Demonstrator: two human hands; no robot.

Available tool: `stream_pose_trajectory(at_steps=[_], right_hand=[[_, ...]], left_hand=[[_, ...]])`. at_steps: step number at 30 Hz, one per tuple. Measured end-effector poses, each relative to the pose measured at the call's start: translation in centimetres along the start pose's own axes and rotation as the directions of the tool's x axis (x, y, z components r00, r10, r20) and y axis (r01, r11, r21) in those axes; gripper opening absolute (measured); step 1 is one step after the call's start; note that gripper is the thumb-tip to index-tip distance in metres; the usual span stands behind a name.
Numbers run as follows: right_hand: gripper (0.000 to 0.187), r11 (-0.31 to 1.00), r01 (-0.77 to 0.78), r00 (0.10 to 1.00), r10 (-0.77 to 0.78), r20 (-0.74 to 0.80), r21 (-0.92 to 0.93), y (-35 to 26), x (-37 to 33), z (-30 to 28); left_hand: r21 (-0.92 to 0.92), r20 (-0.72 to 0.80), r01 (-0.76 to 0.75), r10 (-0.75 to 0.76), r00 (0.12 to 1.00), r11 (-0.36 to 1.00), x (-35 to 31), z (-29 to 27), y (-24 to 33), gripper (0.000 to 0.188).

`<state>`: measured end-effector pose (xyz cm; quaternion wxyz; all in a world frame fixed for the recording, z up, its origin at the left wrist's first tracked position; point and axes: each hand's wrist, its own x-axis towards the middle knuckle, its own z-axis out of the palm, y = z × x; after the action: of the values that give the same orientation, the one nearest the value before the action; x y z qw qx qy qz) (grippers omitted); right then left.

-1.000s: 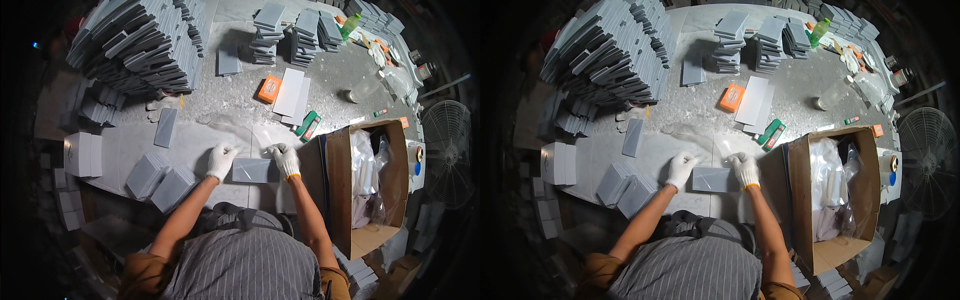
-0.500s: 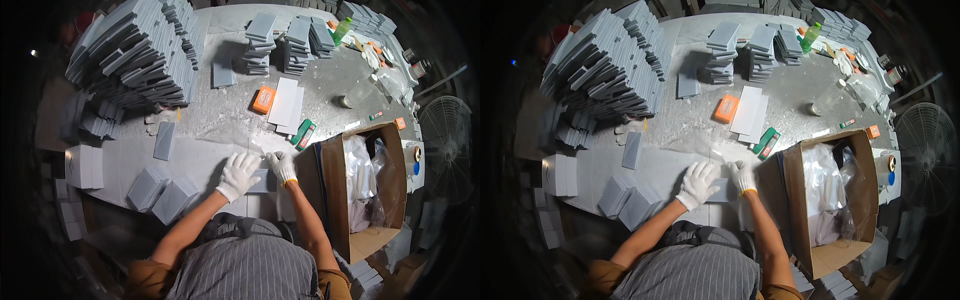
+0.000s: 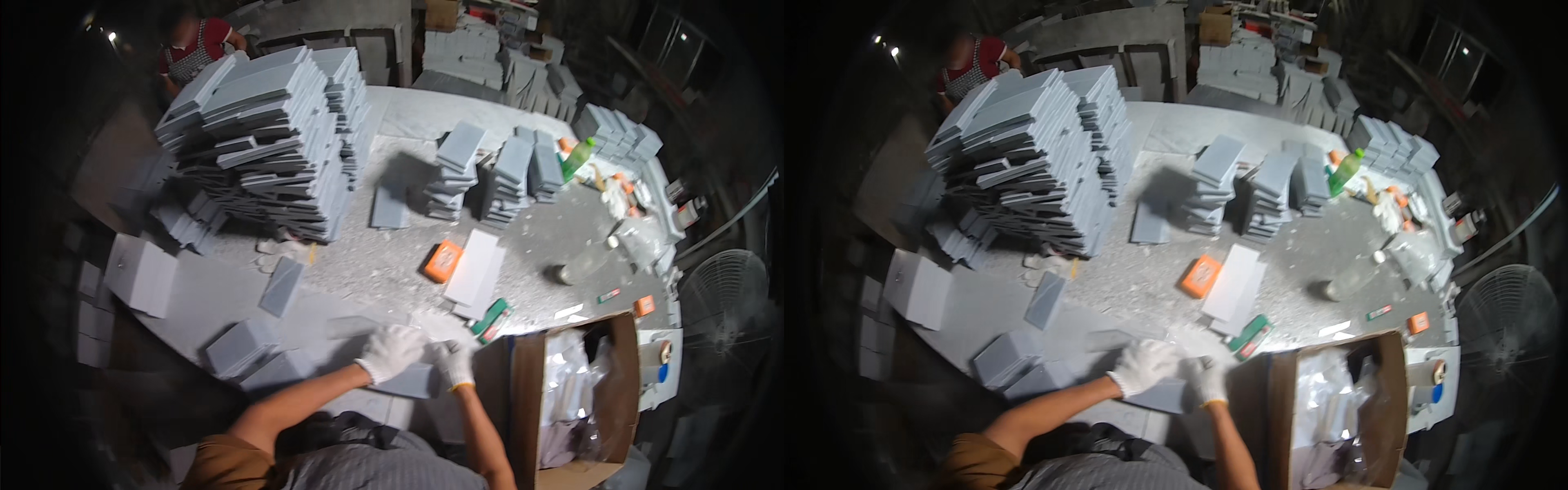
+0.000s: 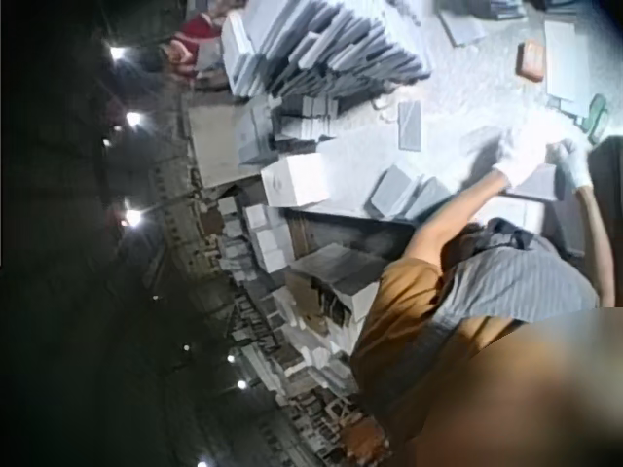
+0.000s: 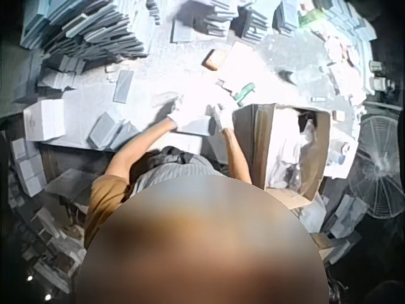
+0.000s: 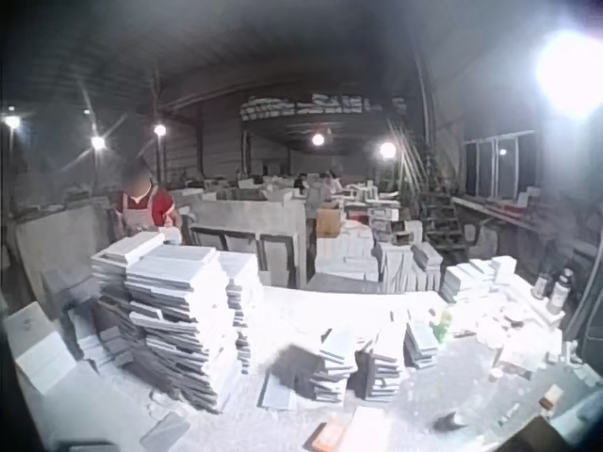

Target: The person repeatedly picks up small gray rectangular tiles from a table, wraps each one in a clear plastic sheet, and places the wrapped tile into a cardboard box. The process is repeated continuously with new tiles taken from a large stack.

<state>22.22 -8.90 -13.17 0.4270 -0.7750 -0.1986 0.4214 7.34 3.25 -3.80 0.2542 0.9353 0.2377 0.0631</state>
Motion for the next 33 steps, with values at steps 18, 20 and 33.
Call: stream_pose_trajectory(at_steps=[18, 20, 33], right_hand=[[0.027, 0.99, -0.032, 0.998, 0.023, -0.066, -0.134, -4.6, -1.6, -0.8], [0.026, 0.992, -0.027, 0.997, 0.019, -0.072, -0.119, -3.4, -1.4, -0.4], [0.024, 0.971, -0.129, 0.989, 0.112, -0.094, -0.2, -6.1, -1.6, -1.1]], left_hand=[[0.056, -0.3, 0.815, -0.769, 0.564, 0.576, 24.5, -6.0, -14.9, 0.067], [0.049, -0.345, 0.854, -0.793, 0.502, 0.519, 25.6, -5.0, -16.5, 0.074], [0.005, -0.328, 0.968, -0.914, 0.238, 0.25, 30.0, -5.2, -14.5, 0.075]])
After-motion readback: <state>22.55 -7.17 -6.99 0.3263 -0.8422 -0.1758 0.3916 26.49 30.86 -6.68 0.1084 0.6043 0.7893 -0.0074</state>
